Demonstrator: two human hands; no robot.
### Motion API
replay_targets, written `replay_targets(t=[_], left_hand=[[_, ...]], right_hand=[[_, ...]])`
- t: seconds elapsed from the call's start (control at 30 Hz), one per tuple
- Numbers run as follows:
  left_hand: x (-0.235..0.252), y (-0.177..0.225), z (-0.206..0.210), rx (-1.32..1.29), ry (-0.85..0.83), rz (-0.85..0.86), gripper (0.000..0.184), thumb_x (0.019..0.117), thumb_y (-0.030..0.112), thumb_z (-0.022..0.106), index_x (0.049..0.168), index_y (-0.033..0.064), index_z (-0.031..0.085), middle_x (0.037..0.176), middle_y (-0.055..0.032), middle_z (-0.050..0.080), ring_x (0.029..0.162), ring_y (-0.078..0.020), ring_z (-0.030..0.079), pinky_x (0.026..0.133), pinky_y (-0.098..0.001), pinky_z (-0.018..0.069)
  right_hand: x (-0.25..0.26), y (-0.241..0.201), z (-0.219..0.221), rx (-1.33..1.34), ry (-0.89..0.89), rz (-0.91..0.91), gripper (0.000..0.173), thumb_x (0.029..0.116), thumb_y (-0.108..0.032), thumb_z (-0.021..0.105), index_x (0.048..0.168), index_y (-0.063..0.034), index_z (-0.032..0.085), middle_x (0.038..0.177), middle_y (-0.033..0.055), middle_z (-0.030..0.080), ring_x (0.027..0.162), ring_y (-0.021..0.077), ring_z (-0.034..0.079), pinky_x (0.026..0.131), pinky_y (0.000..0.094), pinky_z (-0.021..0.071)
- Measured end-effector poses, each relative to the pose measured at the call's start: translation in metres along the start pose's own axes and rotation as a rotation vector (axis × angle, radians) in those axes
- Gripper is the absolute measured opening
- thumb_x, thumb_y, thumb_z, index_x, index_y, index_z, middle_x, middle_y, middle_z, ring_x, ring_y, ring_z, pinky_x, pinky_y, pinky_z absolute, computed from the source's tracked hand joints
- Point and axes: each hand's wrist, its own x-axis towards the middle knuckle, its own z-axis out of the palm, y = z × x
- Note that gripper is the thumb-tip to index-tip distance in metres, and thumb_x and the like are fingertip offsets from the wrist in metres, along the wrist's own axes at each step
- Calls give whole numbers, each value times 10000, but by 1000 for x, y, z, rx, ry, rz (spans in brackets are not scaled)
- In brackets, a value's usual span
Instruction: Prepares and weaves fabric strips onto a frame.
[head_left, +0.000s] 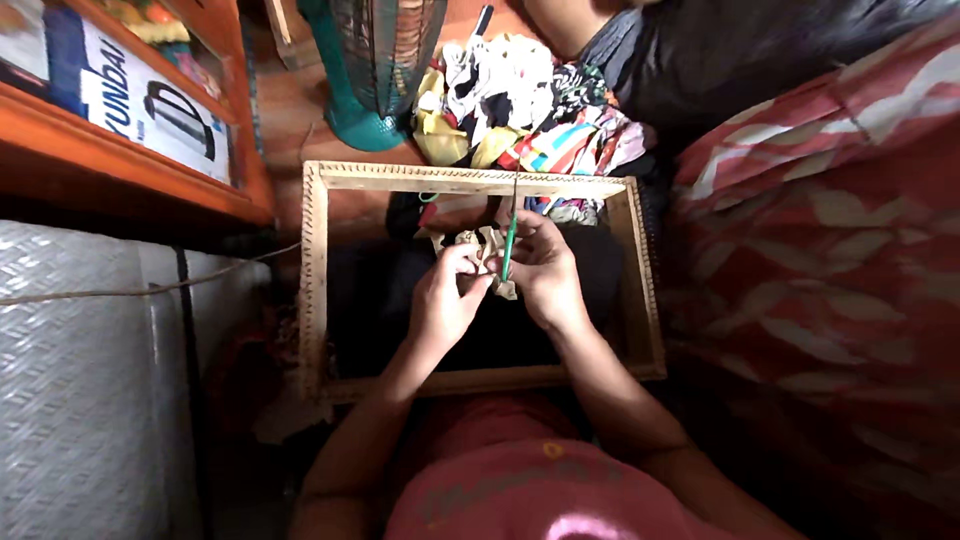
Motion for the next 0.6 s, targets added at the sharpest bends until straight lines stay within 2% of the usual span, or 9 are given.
replay_targets(t=[0.1,0.17,0.27,0.33,0.4,0.47,0.53,0.6], left_hand=[[-1,-2,0,-139,-1,-25,334,901,0,702,1220,-41,614,1022,-133,706,921,-158,697,853,-324,585],[0,0,-4,-341,-51,-129,320,929,-5,666,1242,-22,600,1029,-87,688,887,-92,675,807,-261,585],[0,0,-8,-662,-111,-335,319,953,-19,572,1271,3,586,1021,-70,662,848,-119,668,773,-308,595],[-1,0,-7,-779,-130,-415,303,973,-1,504,1266,12,577,1037,-67,647,837,-133,677,774,-337,610],[-1,3,-4,-768,-135,-443,240,1018,49,496,1240,26,582,1038,-53,645,765,-100,659,700,-292,604],[-1,3,1,-646,-132,-409,224,1026,102,540,1234,43,597,1004,-32,634,692,-52,585,615,-222,530],[-2,1,4,-554,-130,-370,248,993,122,619,1222,29,605,922,-31,625,670,-50,564,601,-216,509],[-3,-1,8,-508,-120,-362,254,944,95,692,1172,9,622,858,-34,639,672,-59,586,615,-227,520]], right_hand=[[-3,-2,-1,-13,-6,-10,660,782,168,701,1376,-63,529,1230,71,616,842,104,697,731,270,626],[-5,-3,-2,-25,0,-30,659,785,168,703,1380,-62,535,1244,68,620,838,97,700,729,258,627],[-4,-6,-3,-26,13,-53,667,791,168,703,1392,-66,533,1235,63,604,835,91,690,720,250,624],[-3,-7,-3,-36,16,-73,668,792,168,703,1392,-64,523,1243,58,592,828,83,686,713,244,626],[-3,-7,-1,-69,25,-88,673,787,162,703,1396,-68,534,1279,73,584,832,92,689,715,252,625],[-3,-6,-1,-128,26,-112,668,789,142,707,1402,-69,542,1325,103,553,842,101,684,713,254,621],[-2,-4,-2,-166,30,-130,663,803,111,719,1414,-72,538,1359,110,530,838,88,674,707,240,612],[0,-3,-4,-171,40,-138,653,820,99,726,1421,-61,526,1320,113,531,825,93,670,707,246,617]])
